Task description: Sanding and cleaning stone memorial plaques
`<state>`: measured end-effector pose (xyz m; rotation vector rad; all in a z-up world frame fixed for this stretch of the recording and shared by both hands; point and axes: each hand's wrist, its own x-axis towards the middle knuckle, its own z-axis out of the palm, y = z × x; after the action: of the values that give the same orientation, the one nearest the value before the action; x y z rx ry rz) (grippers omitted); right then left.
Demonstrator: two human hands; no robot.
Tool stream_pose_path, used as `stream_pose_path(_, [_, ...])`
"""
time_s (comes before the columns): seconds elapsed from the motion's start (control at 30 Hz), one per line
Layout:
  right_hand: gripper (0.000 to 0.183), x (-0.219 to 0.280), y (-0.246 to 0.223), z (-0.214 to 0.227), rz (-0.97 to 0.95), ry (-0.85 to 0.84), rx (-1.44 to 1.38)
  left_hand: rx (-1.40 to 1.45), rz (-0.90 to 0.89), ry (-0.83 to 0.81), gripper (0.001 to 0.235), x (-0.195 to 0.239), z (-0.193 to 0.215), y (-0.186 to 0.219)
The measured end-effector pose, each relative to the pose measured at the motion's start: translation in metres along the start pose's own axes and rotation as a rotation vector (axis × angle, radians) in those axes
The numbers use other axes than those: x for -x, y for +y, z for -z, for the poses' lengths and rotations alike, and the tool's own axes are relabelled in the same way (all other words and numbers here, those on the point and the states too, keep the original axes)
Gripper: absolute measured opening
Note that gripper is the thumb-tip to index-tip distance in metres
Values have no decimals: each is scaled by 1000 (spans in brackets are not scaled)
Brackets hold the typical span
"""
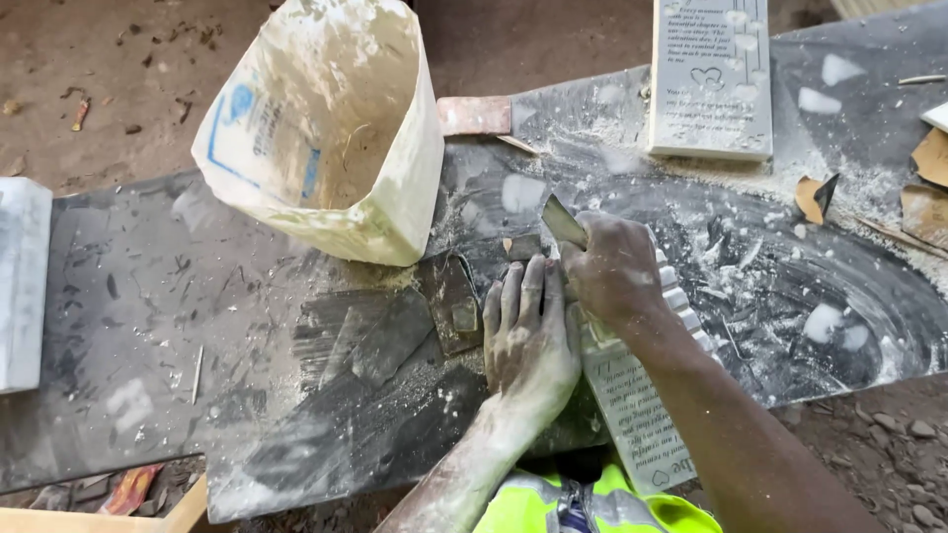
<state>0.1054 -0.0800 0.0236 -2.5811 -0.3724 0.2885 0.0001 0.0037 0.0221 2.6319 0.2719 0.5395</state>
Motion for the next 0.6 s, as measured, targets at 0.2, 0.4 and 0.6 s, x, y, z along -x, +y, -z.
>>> stream_pose_path(0.2, [14,14,-17,24,40,-66,69,65,11,151,53,6,-16,-18])
stream_pose_path(0.4, [22,49,-6,35,-105,-218,76,74,-60,73,60,10,-22,-23])
stream_pose_path(0.6, [25,-13,-14,16,80,-153,93,112,-66,-53,71,7,-13,-21])
